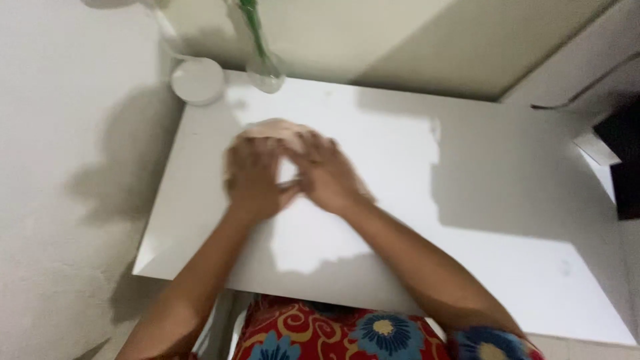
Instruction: Wiping a white desk surface with a cloth.
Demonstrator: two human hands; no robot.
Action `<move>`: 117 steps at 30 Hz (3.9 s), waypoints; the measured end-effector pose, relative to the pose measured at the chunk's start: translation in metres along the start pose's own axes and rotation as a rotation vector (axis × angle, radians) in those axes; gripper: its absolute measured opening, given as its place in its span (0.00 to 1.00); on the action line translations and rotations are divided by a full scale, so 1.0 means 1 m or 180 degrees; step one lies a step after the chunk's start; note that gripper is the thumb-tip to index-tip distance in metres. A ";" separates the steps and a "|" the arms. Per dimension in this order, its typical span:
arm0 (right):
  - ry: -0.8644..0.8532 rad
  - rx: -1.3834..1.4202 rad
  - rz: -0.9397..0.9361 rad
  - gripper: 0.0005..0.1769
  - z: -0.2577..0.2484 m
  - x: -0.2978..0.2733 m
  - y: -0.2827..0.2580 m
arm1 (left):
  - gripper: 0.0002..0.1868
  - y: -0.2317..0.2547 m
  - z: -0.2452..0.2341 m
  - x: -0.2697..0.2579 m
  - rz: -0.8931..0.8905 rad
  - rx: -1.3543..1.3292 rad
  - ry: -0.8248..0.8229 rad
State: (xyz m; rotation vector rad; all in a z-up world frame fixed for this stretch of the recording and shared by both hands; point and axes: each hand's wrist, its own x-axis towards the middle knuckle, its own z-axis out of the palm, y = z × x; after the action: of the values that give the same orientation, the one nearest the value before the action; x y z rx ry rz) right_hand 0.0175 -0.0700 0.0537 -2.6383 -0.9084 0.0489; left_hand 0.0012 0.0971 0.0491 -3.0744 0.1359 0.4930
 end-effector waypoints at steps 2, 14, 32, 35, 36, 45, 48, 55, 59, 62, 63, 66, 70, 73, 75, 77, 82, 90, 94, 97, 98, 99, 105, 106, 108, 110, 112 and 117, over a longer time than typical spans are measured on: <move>0.0349 0.0003 0.0063 0.43 -0.006 -0.055 0.046 | 0.56 0.058 0.004 0.004 0.0545 -0.0452 0.0137; -0.1341 0.0001 0.0653 0.55 -0.018 -0.114 -0.025 | 0.39 0.053 0.079 -0.101 0.2247 -0.0865 0.0450; 0.0871 0.0369 0.1502 0.26 -0.063 -0.276 0.172 | 0.36 0.308 0.052 0.003 0.3156 -0.0510 0.0252; 0.0760 -0.0814 0.1608 0.34 -0.071 -0.263 0.150 | 0.37 0.306 0.051 0.006 0.3219 -0.0414 0.0436; 0.0532 -0.0850 0.1743 0.35 -0.068 -0.254 0.141 | 0.38 0.294 0.047 0.004 0.3199 -0.0368 0.0341; -0.0224 0.0008 -0.0122 0.38 0.001 -0.091 0.046 | 0.50 0.051 0.001 -0.032 0.1628 0.0094 -0.0880; 0.0335 0.0153 0.0002 0.36 0.004 -0.028 0.093 | 0.44 0.040 0.026 0.043 0.1396 -0.0057 0.0093; 0.0966 0.0096 0.1193 0.35 -0.070 -0.080 0.150 | 0.39 0.190 -0.021 0.096 0.1295 -0.0778 0.0332; 0.0979 -0.0568 0.1048 0.30 -0.044 -0.151 0.133 | 0.41 0.202 0.002 0.037 0.2332 -0.0776 -0.0144; 0.0333 -0.0490 0.1048 0.32 -0.035 -0.125 0.097 | 0.40 0.148 -0.010 0.012 0.2333 -0.0475 -0.0523; -0.0078 -0.0388 0.0882 0.32 -0.034 -0.109 0.086 | 0.41 0.128 -0.014 0.009 0.2105 -0.0602 -0.0729; 0.0227 -0.0132 0.0574 0.33 -0.013 -0.040 0.106 | 0.41 0.097 -0.015 0.052 0.1452 -0.0366 -0.0492; 0.1013 -0.0290 0.0728 0.33 -0.042 -0.012 0.156 | 0.40 0.138 -0.023 0.126 0.1476 -0.0289 0.0178; 0.1051 0.0757 0.1768 0.22 -0.069 -0.056 0.187 | 0.33 0.212 -0.046 0.126 0.1592 0.0012 0.0019; 0.1690 -0.0999 0.0979 0.21 -0.077 -0.106 0.209 | 0.40 0.266 -0.036 0.117 0.1689 -0.1092 -0.0098; 0.1508 -0.1071 0.1403 0.23 -0.075 -0.158 0.194 | 0.45 0.281 -0.058 0.068 0.1929 -0.1037 -0.0431; 0.0058 -0.0809 0.2548 0.30 -0.074 -0.184 0.119 | 0.35 0.238 0.009 0.025 0.3342 -0.0396 0.0291; 0.1202 -0.0731 0.1280 0.29 -0.049 -0.091 0.212 | 0.37 0.227 0.028 0.158 0.2287 -0.0158 0.0641; 0.1373 -0.0479 0.1728 0.22 -0.079 -0.144 0.254 | 0.33 0.320 -0.023 0.147 0.2454 -0.0462 0.0599; 0.1877 -0.0716 0.1776 0.22 -0.091 -0.201 0.247 | 0.29 0.358 -0.035 0.105 0.2723 -0.0014 0.0361; 0.1720 -0.1091 0.1925 0.22 -0.079 -0.228 0.238 | 0.31 0.361 -0.017 0.088 0.2982 -0.0466 0.0418; 0.1554 -0.1464 0.2065 0.22 -0.067 -0.255 0.228 | 0.34 0.363 0.001 0.071 0.3229 -0.0926 0.0474; 0.1466 -0.1304 0.1952 0.33 -0.059 -0.257 0.178 | 0.38 0.307 -0.009 0.037 0.3682 -0.0690 -0.0290; 0.1445 -0.1264 0.1911 0.33 -0.058 -0.252 0.210 | 0.38 0.323 -0.009 0.054 0.3624 -0.0701 -0.0307; 0.1195 -0.1251 0.2362 0.30 -0.057 -0.233 0.271 | 0.37 0.349 -0.011 0.091 0.3139 -0.0626 0.0008; 0.1245 -0.1212 0.2443 0.30 -0.058 -0.200 0.291 | 0.37 0.347 -0.025 0.104 0.2904 -0.0526 0.0000; 0.1287 -0.1201 0.2540 0.29 -0.069 -0.162 0.280 | 0.37 0.331 -0.038 0.110 0.2694 -0.0452 -0.0004; 0.1727 -0.0435 0.1154 0.15 -0.053 -0.065 0.198 | 0.43 0.212 -0.015 0.129 0.1827 -0.0675 0.0448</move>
State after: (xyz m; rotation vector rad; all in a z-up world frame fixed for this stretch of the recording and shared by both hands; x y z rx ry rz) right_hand 0.0904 -0.2712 0.0312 -2.6859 -0.2589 -0.6256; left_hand 0.1094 -0.1250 0.0209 -3.2395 1.0508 0.3115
